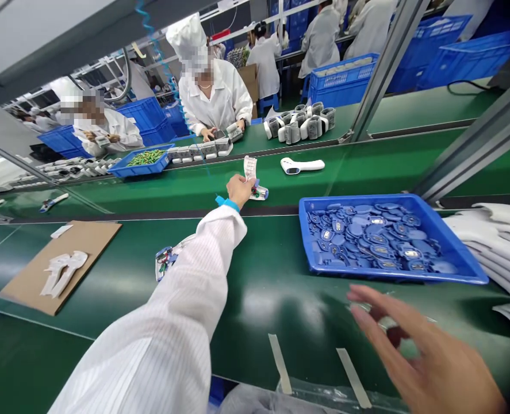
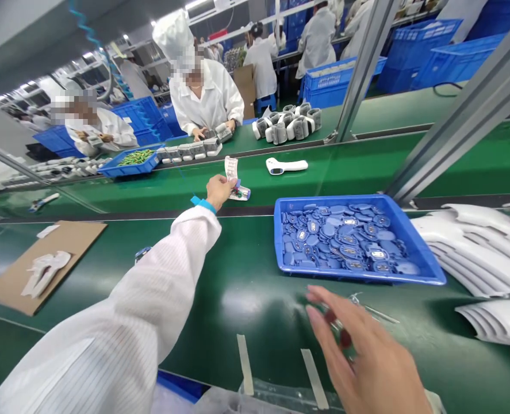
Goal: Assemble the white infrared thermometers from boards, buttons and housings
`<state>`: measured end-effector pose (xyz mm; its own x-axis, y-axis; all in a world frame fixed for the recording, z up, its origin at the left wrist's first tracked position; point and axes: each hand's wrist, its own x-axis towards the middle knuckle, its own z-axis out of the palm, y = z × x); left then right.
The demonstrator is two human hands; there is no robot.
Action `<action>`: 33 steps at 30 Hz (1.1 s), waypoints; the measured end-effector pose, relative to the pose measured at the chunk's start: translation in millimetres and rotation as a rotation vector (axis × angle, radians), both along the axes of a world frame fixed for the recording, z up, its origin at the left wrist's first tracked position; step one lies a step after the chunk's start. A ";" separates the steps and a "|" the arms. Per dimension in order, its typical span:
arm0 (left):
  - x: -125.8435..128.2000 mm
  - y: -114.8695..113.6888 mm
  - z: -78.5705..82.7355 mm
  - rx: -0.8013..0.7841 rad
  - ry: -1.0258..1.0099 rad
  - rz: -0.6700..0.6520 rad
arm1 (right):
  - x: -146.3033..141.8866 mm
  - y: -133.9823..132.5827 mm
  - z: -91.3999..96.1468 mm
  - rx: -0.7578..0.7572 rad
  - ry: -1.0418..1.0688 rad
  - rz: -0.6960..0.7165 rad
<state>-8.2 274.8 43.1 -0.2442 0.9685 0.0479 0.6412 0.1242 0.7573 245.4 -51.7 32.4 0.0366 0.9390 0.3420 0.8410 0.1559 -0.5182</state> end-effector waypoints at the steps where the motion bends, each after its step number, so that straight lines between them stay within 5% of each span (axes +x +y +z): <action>1: -5.1 -15.6 7.4 0.032 0.014 -0.041 | -5.9 13.0 13.3 0.093 -0.045 0.033; 5: -19.4 -107.8 43.9 0.170 0.076 -0.372 | -35.2 68.2 60.1 0.409 -0.256 0.207; 8: -23.3 -188.2 57.1 0.302 0.097 -0.721 | -47.2 90.5 61.2 0.346 -0.393 0.356; 13: -23.0 -271.7 24.3 0.037 -0.470 -0.380 | -43.8 59.4 10.9 -0.016 -0.107 0.469; 16: -11.5 -292.1 -5.8 -0.179 -0.655 -0.332 | -41.0 27.3 -9.5 -0.027 0.011 0.362; 18: 0.2 -302.1 -17.1 -0.179 -0.616 -0.366 | -42.9 12.8 -10.7 -0.001 0.027 0.324; 24: 22.2 -316.6 -15.3 0.014 -0.231 -0.621 | -56.1 -4.6 28.1 0.150 -0.151 0.346; 27: 21.4 -307.7 -18.5 -0.085 -0.250 -0.492 | -38.8 -8.9 36.9 0.147 -0.119 0.240; 30: 17.9 -298.6 -26.2 -0.325 -0.562 -0.311 | 0.1 -11.6 10.4 0.059 -0.192 0.009; 33: 14.4 -297.8 -29.9 -0.491 -0.814 -0.317 | 42.5 -18.3 -28.1 -0.082 -0.225 -0.072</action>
<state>6.2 -23.0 13.2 0.2486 0.8620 -0.4418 0.0080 0.4543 0.8908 287.9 -70.1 4.3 0.0363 0.9615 0.2722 0.9439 0.0565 -0.3254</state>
